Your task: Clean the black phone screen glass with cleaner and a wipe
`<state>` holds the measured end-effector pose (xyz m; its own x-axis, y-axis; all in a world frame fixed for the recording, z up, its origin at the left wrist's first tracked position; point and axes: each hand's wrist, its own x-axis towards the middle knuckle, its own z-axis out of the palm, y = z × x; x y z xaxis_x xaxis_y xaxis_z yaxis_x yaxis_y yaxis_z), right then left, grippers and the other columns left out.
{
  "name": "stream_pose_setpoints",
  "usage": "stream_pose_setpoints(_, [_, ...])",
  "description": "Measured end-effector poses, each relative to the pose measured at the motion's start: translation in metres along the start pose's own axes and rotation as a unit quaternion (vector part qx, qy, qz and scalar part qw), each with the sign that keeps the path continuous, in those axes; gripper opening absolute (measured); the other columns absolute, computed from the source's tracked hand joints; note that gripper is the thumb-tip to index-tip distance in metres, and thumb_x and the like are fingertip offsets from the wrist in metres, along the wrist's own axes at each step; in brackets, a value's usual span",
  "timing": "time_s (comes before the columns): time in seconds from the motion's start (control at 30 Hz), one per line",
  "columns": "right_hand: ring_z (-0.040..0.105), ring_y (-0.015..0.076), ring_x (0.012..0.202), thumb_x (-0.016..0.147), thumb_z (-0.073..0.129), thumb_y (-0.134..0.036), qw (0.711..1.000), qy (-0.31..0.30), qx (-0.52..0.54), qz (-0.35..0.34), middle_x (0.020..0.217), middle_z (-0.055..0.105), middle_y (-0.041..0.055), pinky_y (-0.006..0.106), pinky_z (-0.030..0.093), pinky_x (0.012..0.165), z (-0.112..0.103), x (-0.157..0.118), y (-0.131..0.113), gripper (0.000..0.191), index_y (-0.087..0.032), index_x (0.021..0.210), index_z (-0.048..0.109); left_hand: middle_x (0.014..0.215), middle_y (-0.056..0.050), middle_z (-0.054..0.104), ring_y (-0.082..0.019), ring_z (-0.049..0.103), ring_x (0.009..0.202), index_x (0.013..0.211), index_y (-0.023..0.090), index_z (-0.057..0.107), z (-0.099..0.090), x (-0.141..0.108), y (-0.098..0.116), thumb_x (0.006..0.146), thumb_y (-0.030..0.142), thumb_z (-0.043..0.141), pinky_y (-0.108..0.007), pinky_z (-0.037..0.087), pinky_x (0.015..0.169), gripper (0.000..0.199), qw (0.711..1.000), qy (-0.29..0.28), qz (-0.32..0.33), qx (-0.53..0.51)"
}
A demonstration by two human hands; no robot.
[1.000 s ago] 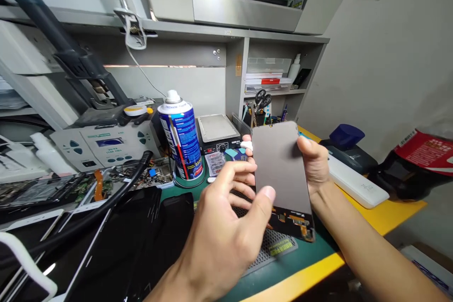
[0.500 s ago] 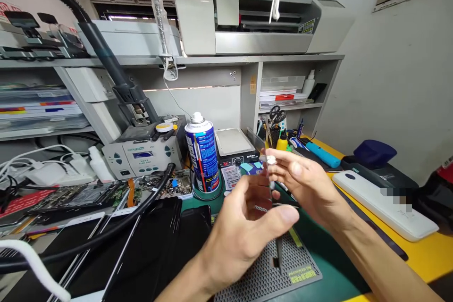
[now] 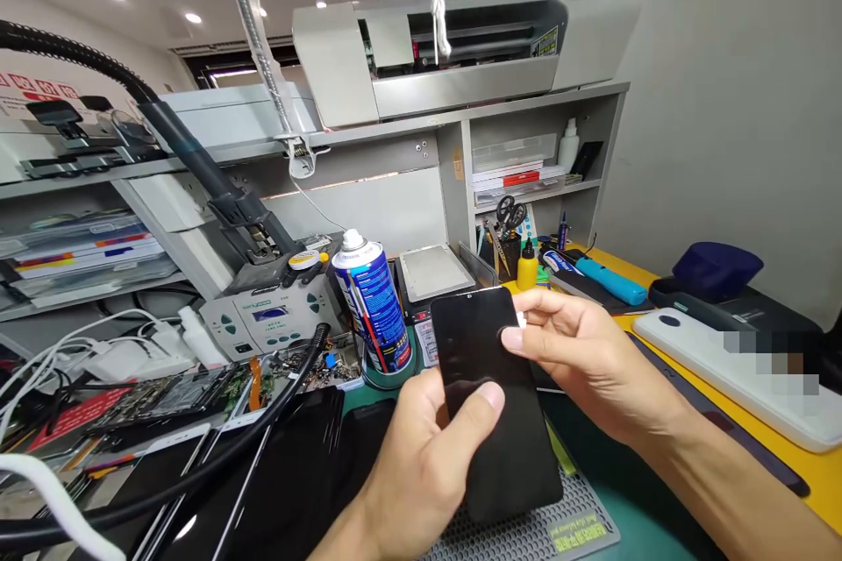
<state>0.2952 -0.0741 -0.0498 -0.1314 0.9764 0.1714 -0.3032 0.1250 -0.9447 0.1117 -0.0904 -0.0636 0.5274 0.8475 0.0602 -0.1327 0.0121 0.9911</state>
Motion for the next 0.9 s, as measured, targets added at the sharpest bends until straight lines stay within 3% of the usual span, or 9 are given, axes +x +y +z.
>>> stream_pose_setpoints(0.13, [0.054, 0.0152, 0.079, 0.075, 0.08, -0.028, 1.0, -0.009, -0.007, 0.01, 0.083, 0.061, -0.0002, 0.028, 0.044, 0.075, 0.001, -0.003, 0.0, 0.021, -0.02, 0.088, 0.065, 0.069, 0.0, 0.043, -0.011, 0.039, 0.064, 0.081, 0.013, 0.056, 0.001, -0.004, -0.001, 0.093, 0.05, 0.054, -0.026, 0.032, 0.058, 0.038, 0.999, 0.001, 0.003, 0.052])
stream_pose_setpoints(0.37, [0.053, 0.0133, 0.069, 0.077, 0.076, -0.024, 1.0, 0.002, -0.017, -0.011, 0.076, 0.061, -0.0007, 0.025, 0.045, 0.066, 0.002, -0.008, 0.001, 0.011, -0.02, 0.085, 0.069, 0.063, 0.003, 0.033, -0.009, 0.032, 0.059, 0.074, 0.016, 0.048, 0.009, -0.008, 0.004, 0.09, 0.048, 0.056, -0.025, 0.026, 0.054, 0.036, 0.999, 0.02, -0.021, 0.015])
stream_pose_setpoints(0.5, [0.058, 0.0153, 0.069, 0.081, 0.072, -0.023, 0.999, -0.016, 0.024, 0.019, 0.076, 0.065, 0.0009, 0.028, 0.05, 0.069, 0.004, -0.01, 0.0, 0.006, -0.021, 0.087, 0.074, 0.063, 0.003, 0.035, -0.008, 0.03, 0.058, 0.071, 0.017, 0.044, 0.012, -0.008, 0.006, 0.09, 0.043, 0.057, -0.025, 0.03, 0.058, 0.035, 1.0, 0.021, -0.013, 0.002])
stream_pose_setpoints(0.6, [0.063, 0.0157, 0.076, 0.078, 0.074, -0.021, 0.997, -0.015, 0.077, 0.005, 0.084, 0.069, -0.0001, 0.026, 0.053, 0.074, 0.004, -0.012, 0.0, 0.011, -0.026, 0.088, 0.077, 0.058, 0.005, 0.028, -0.007, 0.026, 0.055, 0.064, 0.017, 0.04, 0.013, -0.008, 0.008, 0.09, 0.041, 0.058, -0.027, 0.036, 0.063, 0.039, 0.999, 0.031, -0.014, -0.003])
stream_pose_setpoints(0.7, [0.063, 0.0158, 0.079, 0.077, 0.074, -0.02, 0.996, -0.019, 0.092, -0.008, 0.087, 0.07, -0.0008, 0.024, 0.053, 0.073, 0.004, -0.012, 0.0, 0.01, -0.027, 0.084, 0.077, 0.058, 0.005, 0.029, -0.008, 0.026, 0.055, 0.062, 0.016, 0.046, 0.013, -0.007, 0.008, 0.087, 0.041, 0.062, -0.026, 0.037, 0.063, 0.038, 0.999, 0.049, -0.018, -0.006])
stream_pose_setpoints(0.9, [0.053, 0.0161, 0.062, 0.084, 0.063, -0.023, 0.999, -0.033, 0.021, 0.003, 0.065, 0.059, 0.0014, 0.028, 0.046, 0.06, 0.005, -0.011, -0.003, 0.021, -0.02, 0.064, 0.064, 0.057, 0.003, 0.037, -0.01, 0.033, 0.058, 0.064, 0.015, 0.058, 0.014, -0.007, 0.005, 0.082, 0.042, 0.067, -0.026, 0.037, 0.061, 0.034, 0.997, 0.07, -0.029, -0.021])
